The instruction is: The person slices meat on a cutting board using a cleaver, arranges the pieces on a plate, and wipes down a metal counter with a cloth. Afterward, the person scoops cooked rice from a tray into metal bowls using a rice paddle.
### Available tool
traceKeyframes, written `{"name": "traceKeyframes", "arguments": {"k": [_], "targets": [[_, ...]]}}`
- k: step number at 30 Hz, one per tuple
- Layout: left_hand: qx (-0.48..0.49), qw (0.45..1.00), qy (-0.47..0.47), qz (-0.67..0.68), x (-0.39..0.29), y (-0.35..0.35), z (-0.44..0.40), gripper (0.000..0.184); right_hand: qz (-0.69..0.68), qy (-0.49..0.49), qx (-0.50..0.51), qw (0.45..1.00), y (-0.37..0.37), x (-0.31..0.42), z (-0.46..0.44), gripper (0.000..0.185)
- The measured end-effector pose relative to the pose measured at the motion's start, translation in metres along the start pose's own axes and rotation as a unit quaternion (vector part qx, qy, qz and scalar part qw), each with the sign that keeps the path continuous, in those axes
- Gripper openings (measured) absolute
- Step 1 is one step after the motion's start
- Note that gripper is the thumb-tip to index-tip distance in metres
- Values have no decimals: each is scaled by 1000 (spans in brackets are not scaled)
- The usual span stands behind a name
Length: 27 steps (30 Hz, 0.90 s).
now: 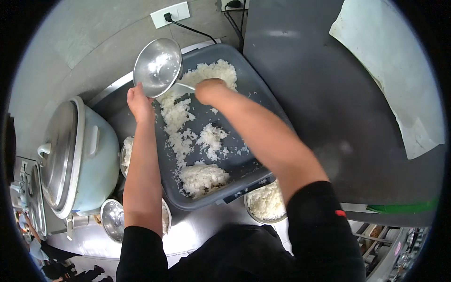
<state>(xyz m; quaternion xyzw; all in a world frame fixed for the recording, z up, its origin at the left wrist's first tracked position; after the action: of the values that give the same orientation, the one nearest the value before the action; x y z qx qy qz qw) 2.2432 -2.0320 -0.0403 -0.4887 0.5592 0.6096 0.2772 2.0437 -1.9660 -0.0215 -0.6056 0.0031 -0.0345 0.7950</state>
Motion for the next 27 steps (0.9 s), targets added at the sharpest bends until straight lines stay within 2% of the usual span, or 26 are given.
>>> {"name": "traceKeyframes", "arguments": {"k": [1, 2, 3, 4, 6, 10, 11, 13, 16, 18, 20, 21, 23, 26, 27], "targets": [[7, 999, 8, -37, 0, -2, -1, 28, -21, 12, 14, 1000, 7, 12, -12, 25], [14, 997, 15, -74, 0, -3, -2, 29, 9, -27, -6, 1000, 26, 23, -17, 27], [14, 997, 12, -76, 1, -3, -4, 29, 28, -58, 17, 998, 35, 42, -12, 27], [19, 995, 23, -95, 3, -5, -4, 30, 35, -30, 16, 999, 62, 56, -20, 27], [17, 993, 29, -116, 8, -11, -4, 31, 51, -57, 79, 994, 57, 58, 26, 28], [-1, 996, 33, -87, 8, -6, -7, 30, 68, -137, 72, 986, 56, 57, 128, 27], [-2, 998, 29, -63, 6, -2, -6, 30, 76, -146, 99, 982, 55, 55, 146, 29], [12, 998, 24, -65, 5, 2, -9, 28, 103, -143, 148, 973, 47, 54, 164, 29], [22, 991, 33, -124, 0, 4, -1, 28, 70, -172, 132, 974, 9, 33, 167, 31], [29, 991, 18, -129, -13, 6, 15, 28, 11, -27, 117, 993, -12, -4, 158, 37], [72, 991, -18, -115, -22, 9, 26, 27, 38, 75, 213, 973, -29, -44, 158, 41], [93, 992, -28, -81, -20, 9, 29, 27, 37, 74, 213, 973, -20, -61, 156, 41], [105, 990, -27, -87, -12, 6, 40, 27, -40, 80, 424, 901, 17, -80, 153, 45], [106, 987, -60, -106, -1, 2, 44, 29, -109, -39, 470, 875, 66, -46, 151, 48], [96, 977, -13, -190, 1, -1, 40, 30, -166, -44, 487, 856, 78, -36, 148, 45]]}}
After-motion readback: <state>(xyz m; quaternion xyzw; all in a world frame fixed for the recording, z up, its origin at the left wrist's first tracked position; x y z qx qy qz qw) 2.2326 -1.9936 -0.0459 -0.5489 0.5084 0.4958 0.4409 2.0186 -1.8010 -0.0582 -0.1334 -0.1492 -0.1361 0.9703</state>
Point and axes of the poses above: each hand's wrist, its own z-axis away from the middle knuckle, its own y-axis out of the palm, x = y × z, the point moved 2 cm from there along -z, towards the middle knuckle, and after that the axes turned 1 degree about -x, right-handed, at the moved point
